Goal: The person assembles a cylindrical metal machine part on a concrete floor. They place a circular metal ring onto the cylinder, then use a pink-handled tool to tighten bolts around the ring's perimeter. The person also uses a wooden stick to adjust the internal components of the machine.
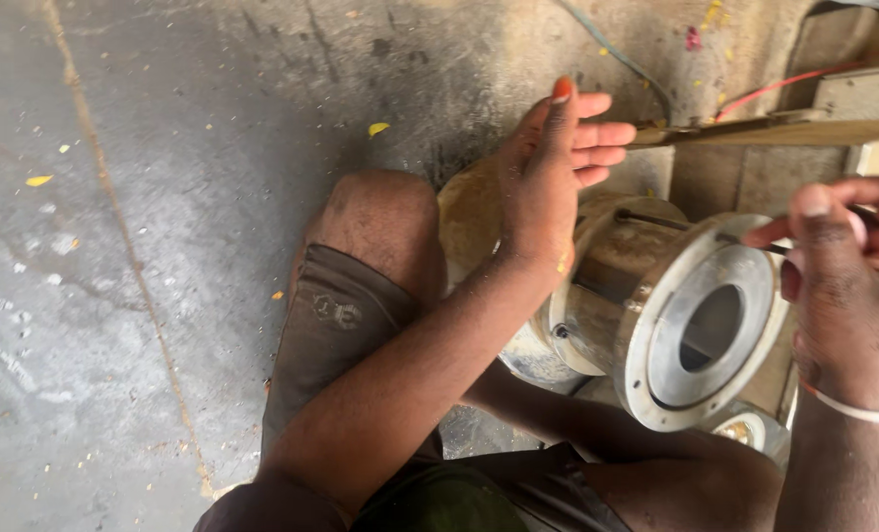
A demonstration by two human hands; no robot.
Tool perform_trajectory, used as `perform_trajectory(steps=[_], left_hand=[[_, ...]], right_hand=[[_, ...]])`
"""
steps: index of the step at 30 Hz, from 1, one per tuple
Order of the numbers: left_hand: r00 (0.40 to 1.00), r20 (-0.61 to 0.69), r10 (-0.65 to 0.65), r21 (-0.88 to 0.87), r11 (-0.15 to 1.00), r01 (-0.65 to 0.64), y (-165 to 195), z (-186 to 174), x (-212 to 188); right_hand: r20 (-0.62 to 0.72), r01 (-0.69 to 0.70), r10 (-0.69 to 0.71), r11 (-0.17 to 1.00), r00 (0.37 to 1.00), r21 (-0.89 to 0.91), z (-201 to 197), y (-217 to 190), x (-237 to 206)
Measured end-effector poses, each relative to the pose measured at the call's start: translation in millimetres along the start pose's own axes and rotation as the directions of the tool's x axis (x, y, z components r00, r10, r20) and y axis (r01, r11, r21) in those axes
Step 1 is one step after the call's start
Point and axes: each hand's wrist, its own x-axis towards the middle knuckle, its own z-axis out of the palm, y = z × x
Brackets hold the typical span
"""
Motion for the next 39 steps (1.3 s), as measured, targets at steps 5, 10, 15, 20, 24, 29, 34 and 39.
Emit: perform_trajectory(steps=[5,10,15,20,24,29,34,39], left_hand=[[1.0,-0.001,-0.031,0.052,0.998,0.031,0.2,-0.5,-0.8],[0.999,-0.009,-0.047,0.054,0.997,0.047,4.8,-6.3,-8.8],[1.0,0.014,-0.006,0.077,0.997,0.005,5.5,-9.3,-6.1],[0.999,0.004,-0.035,0.108,0.994,0.034,2.9,-7.4,-5.8],[0.999,-0.007,-0.039,0.102,0.994,0.039,4.1,-9.8,-5.1],[0.999,0.0,-0.033,0.129,0.991,0.032,7.7,-11.9,-0.9],[0.999,-0.007,-0.038,0.111,0.993,0.039,4.1,-7.7,5.8],[0.998,-0.012,-0.056,0.11,0.992,0.057,-16.6,-15.2,10.9]], right_hand=[[0.217,0.058,-0.086,0.99,0.972,0.132,-30.4,15.5,7.9],[0.214,0.336,-0.309,0.936,0.927,-0.107,-53.3,67.2,28.7],[0.223,0.49,-0.438,0.802,0.871,-0.341,-51.3,101.0,25.1],[0.245,0.567,-0.513,0.716,0.823,-0.407,-26.5,113.1,26.8],[0.266,0.586,-0.523,0.696,0.81,-0.415,-23.5,119.1,30.5],[0.284,0.592,-0.52,0.68,0.805,-0.433,-27.7,126.6,25.1],[0.32,0.59,-0.496,0.654,0.807,-0.473,-33.9,102.6,27.0],[0.332,0.481,-0.349,0.647,0.877,-0.591,-26.0,56.1,18.1]])
